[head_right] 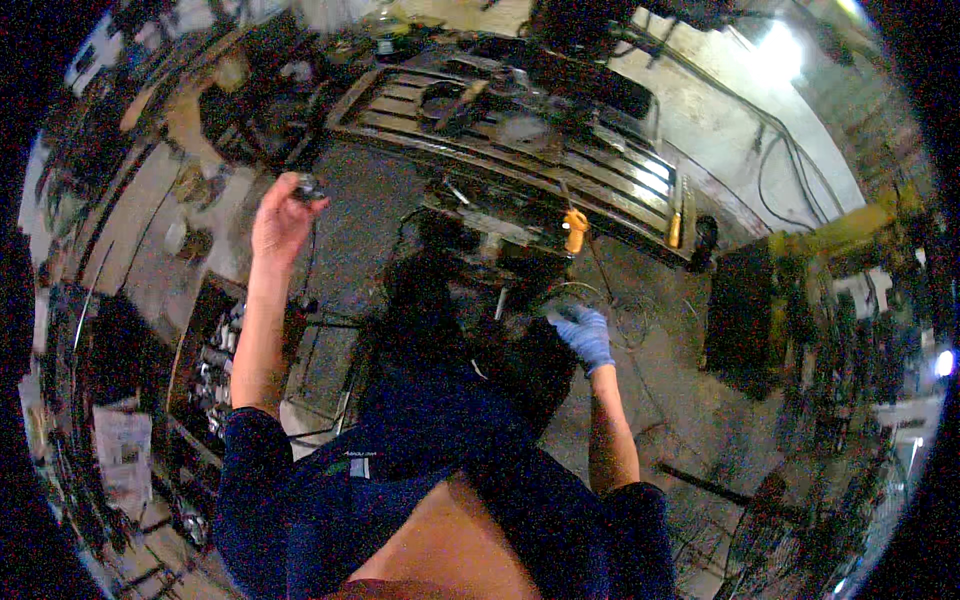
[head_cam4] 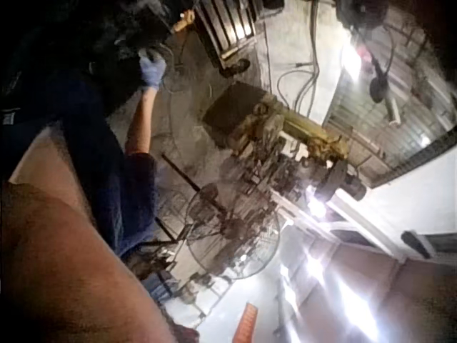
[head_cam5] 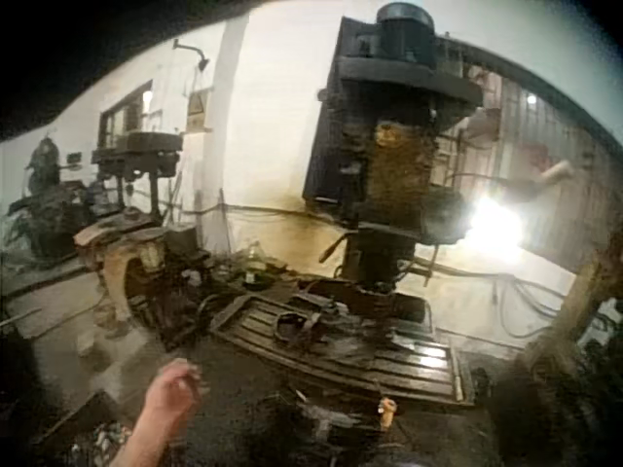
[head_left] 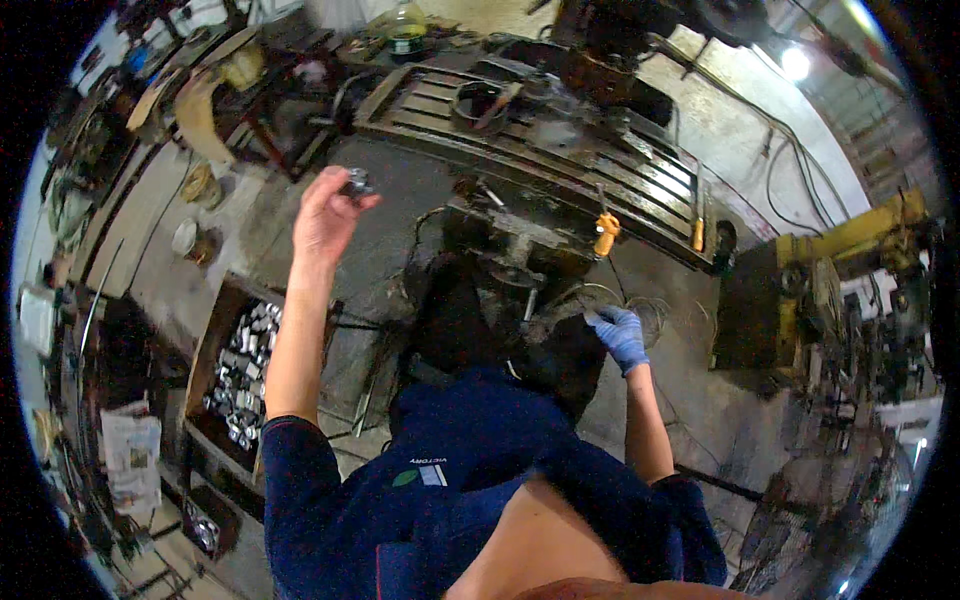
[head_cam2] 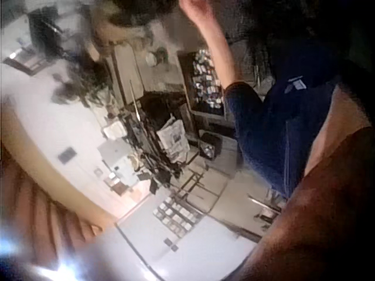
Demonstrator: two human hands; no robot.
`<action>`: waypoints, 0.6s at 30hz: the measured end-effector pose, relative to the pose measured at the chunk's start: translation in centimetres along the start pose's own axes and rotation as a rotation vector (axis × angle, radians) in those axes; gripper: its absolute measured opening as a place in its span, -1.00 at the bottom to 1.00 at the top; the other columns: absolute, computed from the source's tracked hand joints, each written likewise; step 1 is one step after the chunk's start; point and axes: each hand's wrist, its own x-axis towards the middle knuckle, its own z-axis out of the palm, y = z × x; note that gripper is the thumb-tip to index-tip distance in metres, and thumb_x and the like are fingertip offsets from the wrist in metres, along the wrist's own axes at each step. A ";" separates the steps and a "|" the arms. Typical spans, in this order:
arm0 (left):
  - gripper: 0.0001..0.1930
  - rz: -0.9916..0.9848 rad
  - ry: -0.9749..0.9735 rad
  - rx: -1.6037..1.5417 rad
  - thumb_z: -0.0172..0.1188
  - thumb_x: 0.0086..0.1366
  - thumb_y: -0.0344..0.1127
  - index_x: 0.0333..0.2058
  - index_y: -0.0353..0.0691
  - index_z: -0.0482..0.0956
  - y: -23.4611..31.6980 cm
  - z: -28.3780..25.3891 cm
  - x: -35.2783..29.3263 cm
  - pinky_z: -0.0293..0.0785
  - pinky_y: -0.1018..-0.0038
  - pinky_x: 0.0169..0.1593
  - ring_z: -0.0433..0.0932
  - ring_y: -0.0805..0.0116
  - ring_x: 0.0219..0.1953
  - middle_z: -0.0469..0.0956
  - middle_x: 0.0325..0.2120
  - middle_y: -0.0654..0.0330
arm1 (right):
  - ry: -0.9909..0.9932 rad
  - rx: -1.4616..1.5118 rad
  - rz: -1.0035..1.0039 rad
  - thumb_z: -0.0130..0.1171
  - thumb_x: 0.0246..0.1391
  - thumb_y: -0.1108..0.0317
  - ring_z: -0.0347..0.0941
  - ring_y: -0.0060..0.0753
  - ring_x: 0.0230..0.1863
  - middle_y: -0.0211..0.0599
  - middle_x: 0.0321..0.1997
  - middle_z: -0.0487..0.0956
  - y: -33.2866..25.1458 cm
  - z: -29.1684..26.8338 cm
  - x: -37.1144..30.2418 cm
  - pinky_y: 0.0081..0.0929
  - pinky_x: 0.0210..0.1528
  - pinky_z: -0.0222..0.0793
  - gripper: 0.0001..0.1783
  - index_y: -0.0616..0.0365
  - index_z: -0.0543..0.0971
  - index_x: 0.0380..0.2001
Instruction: The person places small metal pieces into a fixture on a milling machine table. They use a handheld air nozzle to clear shavings and debris from the workspace, then use a tool with a yellow handle to position the parts. The person repeatedly clears the area and moves processed parts into a nearby crate.
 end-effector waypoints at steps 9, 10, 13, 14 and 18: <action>-0.92 -0.140 -0.273 0.721 0.08 -0.01 -0.48 -0.53 -0.29 0.35 -13.3 8.1 10.4 0.29 0.65 -0.44 0.43 0.55 -0.53 0.46 -0.57 0.25 | 0.136 0.065 0.169 0.26 -0.18 0.30 0.48 -0.44 -0.24 -0.24 -0.33 0.58 5.0 -2.3 -1.2 -0.51 -0.16 0.34 -0.69 0.23 0.56 -0.32; -0.91 -0.110 -0.312 0.893 0.09 -0.02 -0.47 -0.56 -0.29 0.35 -14.7 8.7 11.9 0.27 0.63 -0.47 0.39 0.59 -0.55 0.43 -0.62 0.28 | 0.143 0.073 0.196 0.26 -0.18 0.30 0.48 -0.44 -0.25 -0.25 -0.33 0.59 3.7 -2.4 -1.1 -0.51 -0.16 0.34 -0.69 0.24 0.56 -0.32; -0.85 0.128 -0.484 1.403 0.14 -0.09 -0.39 -0.57 -0.33 0.38 -18.8 10.8 16.2 0.30 0.42 -0.47 0.39 0.30 -0.61 0.39 -0.68 0.13 | 0.205 0.194 0.218 0.28 -0.18 0.25 0.49 -0.45 -0.30 -0.22 -0.33 0.59 5.1 -3.0 -1.3 -0.51 -0.17 0.36 -0.65 0.27 0.56 -0.32; -0.86 0.175 -0.511 1.428 0.13 -0.08 -0.39 -0.54 -0.33 0.40 -20.1 11.6 17.3 0.32 0.37 -0.44 0.41 0.20 -0.57 0.41 -0.64 0.09 | 0.227 0.214 0.214 0.29 -0.19 0.24 0.49 -0.46 -0.31 -0.22 -0.34 0.59 5.6 -3.1 -1.6 -0.51 -0.18 0.36 -0.63 0.27 0.56 -0.31; -0.86 0.565 -0.549 1.505 0.14 -0.03 -0.37 -0.44 -0.25 0.47 -25.2 11.2 22.3 0.36 0.27 -0.32 0.47 0.06 -0.42 0.47 -0.49 0.06 | 0.175 -0.015 0.327 0.26 -0.15 0.20 0.47 -0.50 -0.31 -0.20 -0.33 0.58 2.8 -4.9 -2.1 -0.53 -0.21 0.36 -0.62 0.29 0.56 -0.32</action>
